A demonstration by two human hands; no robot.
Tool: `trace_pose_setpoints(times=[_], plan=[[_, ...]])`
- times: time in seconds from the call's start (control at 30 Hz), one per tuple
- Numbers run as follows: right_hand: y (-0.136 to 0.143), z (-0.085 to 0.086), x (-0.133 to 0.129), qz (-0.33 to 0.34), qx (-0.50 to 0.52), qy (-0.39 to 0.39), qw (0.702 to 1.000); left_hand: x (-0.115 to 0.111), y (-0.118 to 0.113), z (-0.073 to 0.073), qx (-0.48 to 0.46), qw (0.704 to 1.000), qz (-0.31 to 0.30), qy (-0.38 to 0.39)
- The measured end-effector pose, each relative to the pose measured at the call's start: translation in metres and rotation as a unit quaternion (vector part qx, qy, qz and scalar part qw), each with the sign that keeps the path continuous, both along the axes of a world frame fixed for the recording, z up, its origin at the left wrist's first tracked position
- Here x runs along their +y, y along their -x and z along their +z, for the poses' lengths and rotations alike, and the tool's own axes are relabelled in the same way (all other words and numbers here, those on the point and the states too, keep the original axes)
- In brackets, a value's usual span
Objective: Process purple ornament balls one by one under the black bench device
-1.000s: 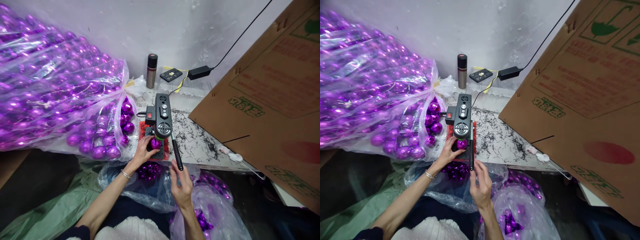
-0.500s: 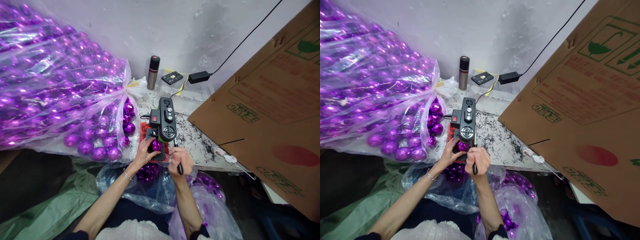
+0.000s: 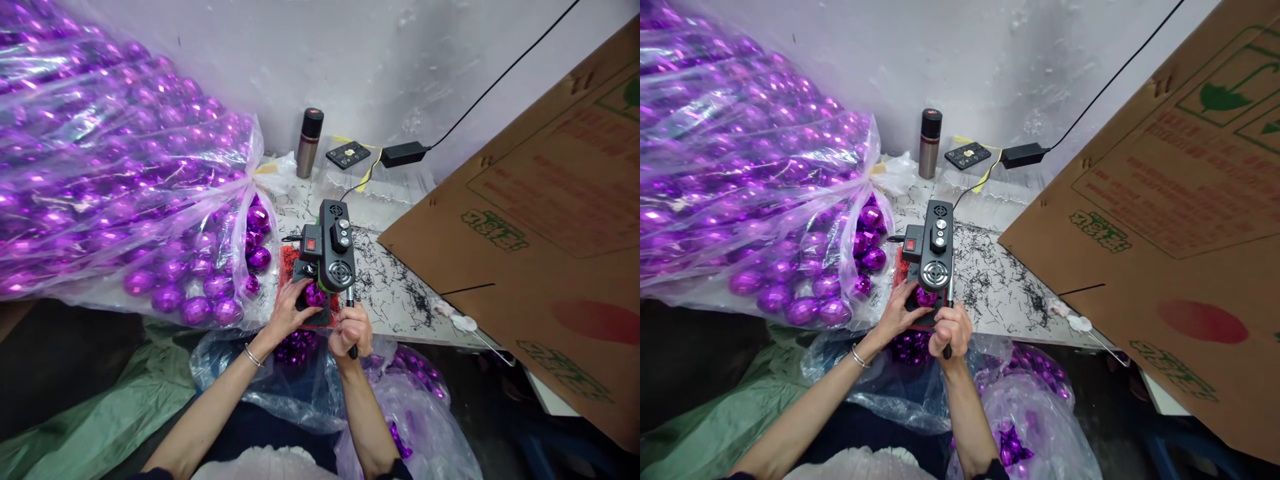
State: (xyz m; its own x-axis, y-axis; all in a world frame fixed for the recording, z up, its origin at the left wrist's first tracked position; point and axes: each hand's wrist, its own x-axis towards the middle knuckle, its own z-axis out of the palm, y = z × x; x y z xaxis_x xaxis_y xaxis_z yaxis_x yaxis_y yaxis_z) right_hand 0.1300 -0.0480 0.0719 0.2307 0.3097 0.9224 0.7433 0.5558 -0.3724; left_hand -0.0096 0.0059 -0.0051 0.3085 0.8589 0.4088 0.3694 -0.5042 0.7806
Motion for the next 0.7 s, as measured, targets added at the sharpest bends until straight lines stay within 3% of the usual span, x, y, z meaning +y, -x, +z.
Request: trace_pose_setpoints(times=[0.5, 0.6, 0.7], plan=[[0.003, -0.007, 0.006, 0.029, 0.007, -0.014, 0.999, 0.007, -0.003, 0.003, 0.001, 1.000, 0.000, 0.005], [0.000, 0.012, 0.004, 0.041, 0.017, -0.005, 0.999, 0.009, -0.003, 0.005, -0.002, 1.000, -0.010, 0.001], [-0.002, 0.045, 0.000, 0.044, 0.063, 0.058, 0.995, -0.004, 0.002, 0.004, -0.008, 1.000, -0.014, -0.014]])
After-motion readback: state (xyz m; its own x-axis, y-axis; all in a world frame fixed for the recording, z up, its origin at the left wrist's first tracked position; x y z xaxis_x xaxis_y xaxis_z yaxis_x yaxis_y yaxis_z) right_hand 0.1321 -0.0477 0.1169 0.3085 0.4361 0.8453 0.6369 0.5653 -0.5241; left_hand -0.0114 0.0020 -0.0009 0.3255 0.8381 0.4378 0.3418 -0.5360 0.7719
